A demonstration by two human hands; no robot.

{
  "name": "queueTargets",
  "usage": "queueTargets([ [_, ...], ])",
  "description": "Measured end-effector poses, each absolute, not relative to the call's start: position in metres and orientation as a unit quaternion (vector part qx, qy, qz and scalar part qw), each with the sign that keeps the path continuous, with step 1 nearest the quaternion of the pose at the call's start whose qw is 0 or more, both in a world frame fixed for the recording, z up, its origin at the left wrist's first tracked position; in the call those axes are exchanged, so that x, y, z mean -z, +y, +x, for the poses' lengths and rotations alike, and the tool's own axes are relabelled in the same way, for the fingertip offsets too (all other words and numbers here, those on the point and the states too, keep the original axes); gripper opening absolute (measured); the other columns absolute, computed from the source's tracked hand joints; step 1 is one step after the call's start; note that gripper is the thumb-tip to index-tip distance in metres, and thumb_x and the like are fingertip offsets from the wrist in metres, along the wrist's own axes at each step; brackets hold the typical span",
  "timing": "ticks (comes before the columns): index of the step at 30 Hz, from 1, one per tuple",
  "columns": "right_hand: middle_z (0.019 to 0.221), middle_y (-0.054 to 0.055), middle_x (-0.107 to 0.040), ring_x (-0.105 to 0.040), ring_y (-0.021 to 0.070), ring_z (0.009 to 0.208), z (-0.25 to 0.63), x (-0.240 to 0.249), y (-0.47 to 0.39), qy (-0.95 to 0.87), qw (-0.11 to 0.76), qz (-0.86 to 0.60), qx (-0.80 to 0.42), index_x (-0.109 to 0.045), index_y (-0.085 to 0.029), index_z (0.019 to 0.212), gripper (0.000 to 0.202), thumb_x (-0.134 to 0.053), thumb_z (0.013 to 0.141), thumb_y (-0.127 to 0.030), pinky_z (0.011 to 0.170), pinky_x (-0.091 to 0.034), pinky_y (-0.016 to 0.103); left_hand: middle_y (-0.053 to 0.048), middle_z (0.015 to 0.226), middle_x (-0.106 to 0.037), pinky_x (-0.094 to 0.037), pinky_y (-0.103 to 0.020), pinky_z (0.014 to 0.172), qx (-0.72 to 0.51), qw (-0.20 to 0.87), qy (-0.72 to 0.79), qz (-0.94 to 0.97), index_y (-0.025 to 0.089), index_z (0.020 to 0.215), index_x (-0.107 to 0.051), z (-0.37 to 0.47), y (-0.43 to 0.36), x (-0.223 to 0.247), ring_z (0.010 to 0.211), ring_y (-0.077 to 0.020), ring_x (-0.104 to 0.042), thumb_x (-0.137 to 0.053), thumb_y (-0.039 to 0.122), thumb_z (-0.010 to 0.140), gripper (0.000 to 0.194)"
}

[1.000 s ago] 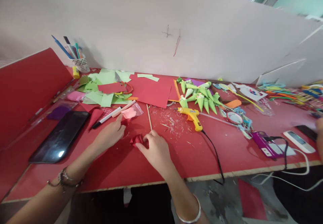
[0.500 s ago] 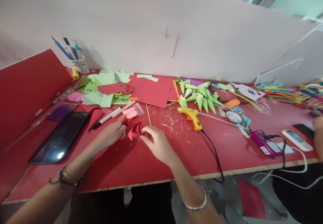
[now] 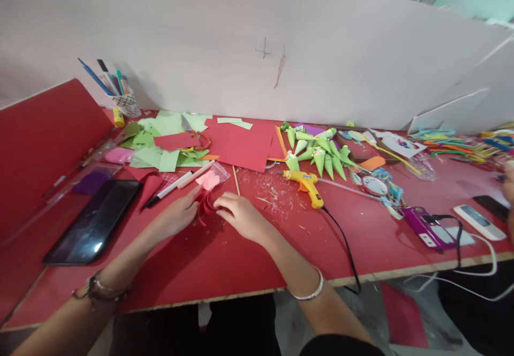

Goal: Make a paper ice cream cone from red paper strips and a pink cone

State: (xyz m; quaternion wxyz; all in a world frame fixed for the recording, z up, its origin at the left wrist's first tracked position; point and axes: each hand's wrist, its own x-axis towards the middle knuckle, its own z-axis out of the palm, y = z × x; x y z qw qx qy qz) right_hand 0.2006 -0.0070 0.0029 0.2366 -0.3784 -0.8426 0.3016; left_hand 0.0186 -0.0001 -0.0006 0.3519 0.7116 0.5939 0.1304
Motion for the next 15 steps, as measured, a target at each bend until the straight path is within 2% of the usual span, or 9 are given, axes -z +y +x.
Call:
queueTargets([
  [5, 0.083, 0.002, -0.054, -0.051, 0.0111, 0.079, 0.2003, 0.0021, -0.0026, -0.843, 0.235, -0.383, -0.296, -0.055, -0.018, 0.087, 0.012, -0.044, 0.084, -0.014, 0.073, -0.041, 0.023, -0.005, 0.070, -0.063, -0.042, -0.028, 0.064, -0.120, 0.365, 0.582, 0.717, 0.012, 0.125, -0.032, 0.0172, -0.0001, 0.0023, 0.069, -0.0199, -0.058, -0.026, 0.022, 0.081, 0.046],
  [11, 0.084, 0.003, -0.054, -0.052, 0.0116, 0.079, 0.2009, 0.0057, -0.0007, -0.842, 0.235, -0.392, -0.287, -0.055, -0.018, 0.089, 0.013, -0.044, 0.084, -0.013, 0.074, -0.041, 0.024, -0.005, 0.069, -0.062, -0.042, -0.028, 0.065, -0.113, 0.373, 0.573, 0.721, 0.011, 0.129, -0.027, 0.0154, -0.0015, 0.0061, 0.069, -0.0193, -0.058, -0.024, 0.024, 0.082, 0.049],
  [15, 0.084, 0.003, -0.054, -0.051, 0.0119, 0.078, 0.2011, 0.0065, 0.0002, -0.842, 0.231, -0.399, -0.280, -0.055, -0.018, 0.088, 0.013, -0.043, 0.084, -0.013, 0.073, -0.041, 0.025, -0.012, 0.085, -0.062, -0.042, -0.033, 0.070, -0.090, 0.335, 0.585, 0.733, 0.009, 0.130, -0.026, 0.0173, -0.0037, 0.0033, 0.079, -0.0233, -0.058, -0.025, 0.027, 0.082, 0.051],
])
